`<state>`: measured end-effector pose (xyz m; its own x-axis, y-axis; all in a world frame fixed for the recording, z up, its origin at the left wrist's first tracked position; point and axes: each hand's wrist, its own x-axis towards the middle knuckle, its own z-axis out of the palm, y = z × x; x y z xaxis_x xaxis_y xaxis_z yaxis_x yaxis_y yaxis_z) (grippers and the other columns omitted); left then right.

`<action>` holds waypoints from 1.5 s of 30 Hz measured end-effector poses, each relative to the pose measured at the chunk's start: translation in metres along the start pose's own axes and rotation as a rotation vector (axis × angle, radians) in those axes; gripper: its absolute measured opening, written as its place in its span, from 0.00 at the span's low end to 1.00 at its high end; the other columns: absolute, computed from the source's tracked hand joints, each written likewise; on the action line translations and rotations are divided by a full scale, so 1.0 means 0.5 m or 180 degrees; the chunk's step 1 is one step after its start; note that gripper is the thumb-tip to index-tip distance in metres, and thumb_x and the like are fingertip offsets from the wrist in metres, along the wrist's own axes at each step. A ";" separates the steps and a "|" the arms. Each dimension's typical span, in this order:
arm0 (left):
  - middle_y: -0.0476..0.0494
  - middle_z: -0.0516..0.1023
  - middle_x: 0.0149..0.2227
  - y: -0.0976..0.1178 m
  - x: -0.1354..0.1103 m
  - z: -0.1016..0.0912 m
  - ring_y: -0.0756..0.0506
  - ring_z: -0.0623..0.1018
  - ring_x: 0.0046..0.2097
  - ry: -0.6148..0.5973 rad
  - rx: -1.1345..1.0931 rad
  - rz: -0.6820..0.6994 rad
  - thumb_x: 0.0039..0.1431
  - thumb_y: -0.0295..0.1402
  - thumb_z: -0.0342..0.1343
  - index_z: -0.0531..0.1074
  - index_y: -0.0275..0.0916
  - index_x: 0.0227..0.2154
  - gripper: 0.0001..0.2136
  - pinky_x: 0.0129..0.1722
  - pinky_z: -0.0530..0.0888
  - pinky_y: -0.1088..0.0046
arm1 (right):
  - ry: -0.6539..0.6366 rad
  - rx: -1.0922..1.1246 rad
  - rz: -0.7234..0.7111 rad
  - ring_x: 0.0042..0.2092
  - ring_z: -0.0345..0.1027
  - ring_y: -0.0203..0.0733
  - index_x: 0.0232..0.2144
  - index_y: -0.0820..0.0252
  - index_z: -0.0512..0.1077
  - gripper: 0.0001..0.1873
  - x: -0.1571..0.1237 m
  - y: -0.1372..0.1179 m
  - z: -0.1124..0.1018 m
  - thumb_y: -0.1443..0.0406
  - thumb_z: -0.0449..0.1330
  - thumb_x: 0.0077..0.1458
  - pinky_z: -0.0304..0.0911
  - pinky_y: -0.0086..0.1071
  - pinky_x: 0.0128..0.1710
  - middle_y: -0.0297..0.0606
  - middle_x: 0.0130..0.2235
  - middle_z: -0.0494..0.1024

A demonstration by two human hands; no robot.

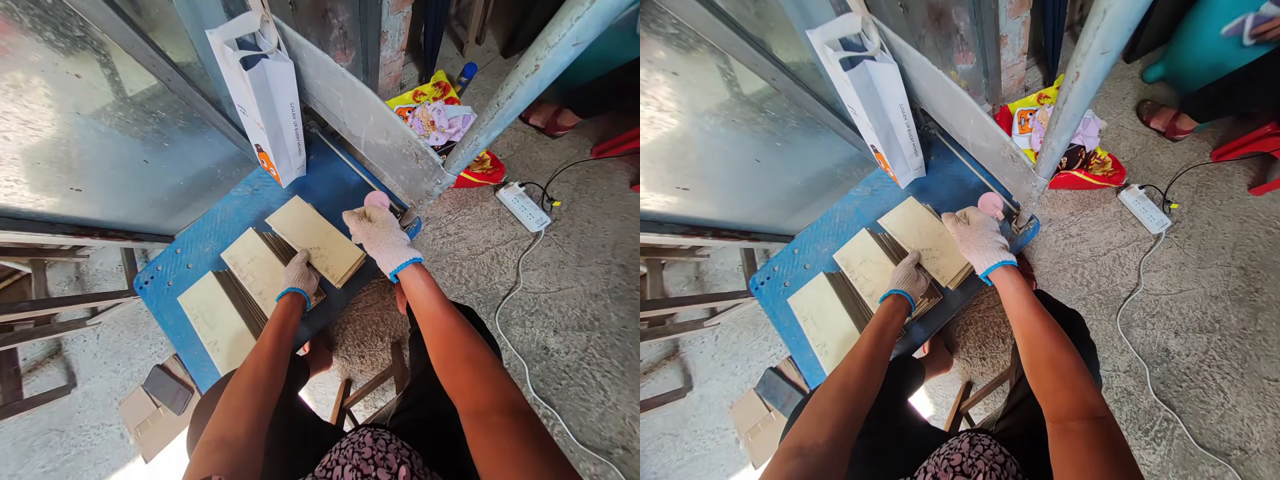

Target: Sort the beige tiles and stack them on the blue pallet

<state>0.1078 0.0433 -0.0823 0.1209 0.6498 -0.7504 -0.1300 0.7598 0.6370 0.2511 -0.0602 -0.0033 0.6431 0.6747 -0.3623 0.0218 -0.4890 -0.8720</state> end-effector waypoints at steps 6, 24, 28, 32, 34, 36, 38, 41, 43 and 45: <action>0.44 0.80 0.32 0.004 -0.014 -0.011 0.48 0.81 0.32 0.0014 0.0764 -0.0075 0.64 0.27 0.49 0.74 0.35 0.38 0.08 0.41 0.80 0.65 | 0.0024 -0.0150 0.0089 0.28 0.61 0.37 0.27 0.57 0.69 0.20 -0.016 -0.031 -0.019 0.49 0.53 0.57 0.56 0.33 0.31 0.34 0.25 0.71; 0.57 0.56 0.12 0.044 0.000 -0.037 0.56 0.58 0.12 -0.0943 0.1882 -0.0698 0.52 0.30 0.63 0.60 0.40 0.19 0.16 0.11 0.54 0.84 | 0.0091 -0.0382 0.0105 0.29 0.59 0.37 0.25 0.57 0.68 0.17 -0.014 -0.038 -0.021 0.53 0.52 0.57 0.54 0.33 0.33 0.32 0.23 0.68; 0.59 0.53 0.12 0.058 0.006 -0.038 0.57 0.55 0.11 -0.1116 0.1854 -0.0830 0.53 0.28 0.62 0.57 0.41 0.19 0.17 0.10 0.51 0.84 | 0.0080 -0.0464 0.0138 0.29 0.59 0.37 0.29 0.56 0.70 0.16 -0.009 -0.026 -0.013 0.52 0.54 0.56 0.55 0.32 0.32 0.33 0.25 0.70; 0.56 0.60 0.12 0.067 0.011 -0.047 0.53 0.62 0.13 -0.0863 0.2109 -0.0613 0.53 0.29 0.63 0.66 0.39 0.24 0.09 0.14 0.64 0.78 | 0.0060 -0.0465 0.0076 0.28 0.59 0.37 0.29 0.57 0.71 0.18 -0.007 -0.022 -0.010 0.49 0.54 0.56 0.54 0.32 0.32 0.33 0.25 0.70; 0.51 0.66 0.13 0.073 0.008 -0.050 0.50 0.67 0.14 -0.0663 0.2566 -0.0446 0.52 0.30 0.64 0.70 0.38 0.26 0.07 0.17 0.69 0.74 | 0.0061 -0.0474 0.0042 0.28 0.59 0.37 0.29 0.57 0.70 0.19 -0.008 -0.025 -0.009 0.49 0.53 0.56 0.55 0.32 0.32 0.32 0.24 0.69; 0.45 0.70 0.14 0.082 0.002 -0.052 0.47 0.70 0.15 -0.0574 0.3182 -0.0270 0.51 0.33 0.64 0.71 0.38 0.23 0.08 0.16 0.69 0.72 | 0.0076 -0.0451 0.0086 0.28 0.59 0.36 0.29 0.58 0.70 0.18 -0.009 -0.028 -0.010 0.50 0.54 0.56 0.55 0.32 0.32 0.32 0.23 0.69; 0.44 0.70 0.13 0.092 -0.008 -0.051 0.46 0.70 0.15 -0.0607 0.3714 -0.0109 0.48 0.34 0.66 0.70 0.39 0.17 0.12 0.15 0.67 0.73 | 0.0100 -0.0387 0.0149 0.28 0.60 0.36 0.30 0.58 0.71 0.18 -0.009 -0.030 -0.010 0.50 0.54 0.56 0.55 0.32 0.32 0.32 0.23 0.69; 0.49 0.62 0.09 0.099 -0.029 -0.040 0.43 0.75 0.21 -0.0816 0.4056 0.0510 0.42 0.31 0.69 0.66 0.42 0.11 0.16 0.26 0.73 0.71 | 0.0211 -0.0285 0.0100 0.28 0.61 0.36 0.31 0.57 0.71 0.17 -0.008 -0.029 -0.011 0.50 0.55 0.56 0.56 0.32 0.31 0.32 0.24 0.69; 0.48 0.65 0.13 0.095 -0.043 -0.021 0.38 0.79 0.34 -0.0965 0.4083 0.1221 0.41 0.29 0.69 0.68 0.42 0.12 0.13 0.42 0.74 0.66 | 0.0274 -0.0254 -0.0006 0.28 0.61 0.36 0.31 0.57 0.71 0.17 -0.006 -0.026 -0.011 0.50 0.54 0.57 0.56 0.32 0.30 0.32 0.24 0.69; 0.44 0.74 0.24 0.083 -0.052 0.008 0.34 0.77 0.48 -0.1263 0.4140 0.1845 0.42 0.27 0.67 0.75 0.42 0.21 0.06 0.56 0.66 0.60 | 0.0291 -0.0245 -0.0058 0.28 0.61 0.36 0.31 0.57 0.71 0.18 -0.005 -0.024 -0.010 0.50 0.54 0.58 0.57 0.32 0.30 0.32 0.24 0.69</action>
<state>0.1032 0.0578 -0.0355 0.6444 0.6624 -0.3820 0.6745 -0.2570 0.6921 0.2532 -0.0588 0.0100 0.7092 0.6323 -0.3119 0.0907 -0.5205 -0.8490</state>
